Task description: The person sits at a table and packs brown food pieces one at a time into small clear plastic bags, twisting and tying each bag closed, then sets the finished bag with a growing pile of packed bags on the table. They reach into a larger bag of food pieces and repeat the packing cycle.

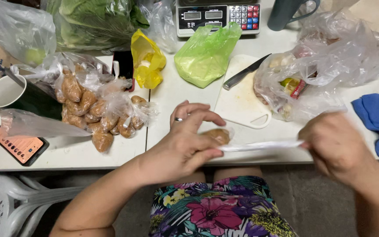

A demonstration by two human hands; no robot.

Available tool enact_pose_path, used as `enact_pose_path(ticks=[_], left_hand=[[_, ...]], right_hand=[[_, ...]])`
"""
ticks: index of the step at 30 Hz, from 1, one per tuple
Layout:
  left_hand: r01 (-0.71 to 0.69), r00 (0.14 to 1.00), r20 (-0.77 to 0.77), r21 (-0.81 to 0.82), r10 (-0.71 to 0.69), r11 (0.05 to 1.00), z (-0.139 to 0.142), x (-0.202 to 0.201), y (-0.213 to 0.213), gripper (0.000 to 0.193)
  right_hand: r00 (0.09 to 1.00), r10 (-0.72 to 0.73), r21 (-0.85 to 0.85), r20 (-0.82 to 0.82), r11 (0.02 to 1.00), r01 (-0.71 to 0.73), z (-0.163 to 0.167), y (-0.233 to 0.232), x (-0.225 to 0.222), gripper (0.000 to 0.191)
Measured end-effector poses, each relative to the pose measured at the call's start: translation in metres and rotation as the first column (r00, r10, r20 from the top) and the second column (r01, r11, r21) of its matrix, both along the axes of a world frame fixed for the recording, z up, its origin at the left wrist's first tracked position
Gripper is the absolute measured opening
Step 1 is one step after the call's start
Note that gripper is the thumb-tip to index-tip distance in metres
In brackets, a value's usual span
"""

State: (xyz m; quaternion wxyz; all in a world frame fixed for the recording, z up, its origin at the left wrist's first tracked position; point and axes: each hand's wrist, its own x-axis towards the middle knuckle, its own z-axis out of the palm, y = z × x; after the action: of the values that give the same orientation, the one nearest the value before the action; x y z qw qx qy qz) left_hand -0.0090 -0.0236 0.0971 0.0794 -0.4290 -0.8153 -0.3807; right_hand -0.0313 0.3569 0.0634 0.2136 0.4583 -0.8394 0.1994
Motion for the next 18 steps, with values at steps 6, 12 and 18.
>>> enact_pose_path(ticks=[6, 12, 18], left_hand=[[0.229, 0.916, 0.313, 0.106, -0.251, 0.968, -0.002, 0.011, 0.049, 0.018], [-0.249, 0.962, -0.022, 0.347, 0.273, 0.904, -0.036, -0.042, 0.076, 0.011], [-0.444, 0.891, 0.226, 0.260, 0.393, 0.858, -0.084, -0.066, 0.016, 0.012]], right_hand=[[0.960, -0.190, -0.431, -0.207, 0.898, 0.085, -0.033, -0.059, -0.034, 0.011], [0.815, 0.387, -0.716, 0.430, 0.696, 0.048, -0.149, -0.157, -0.002, 0.035], [0.485, 0.735, -0.877, 0.474, 0.349, 0.329, -0.130, -0.100, 0.004, 0.025]])
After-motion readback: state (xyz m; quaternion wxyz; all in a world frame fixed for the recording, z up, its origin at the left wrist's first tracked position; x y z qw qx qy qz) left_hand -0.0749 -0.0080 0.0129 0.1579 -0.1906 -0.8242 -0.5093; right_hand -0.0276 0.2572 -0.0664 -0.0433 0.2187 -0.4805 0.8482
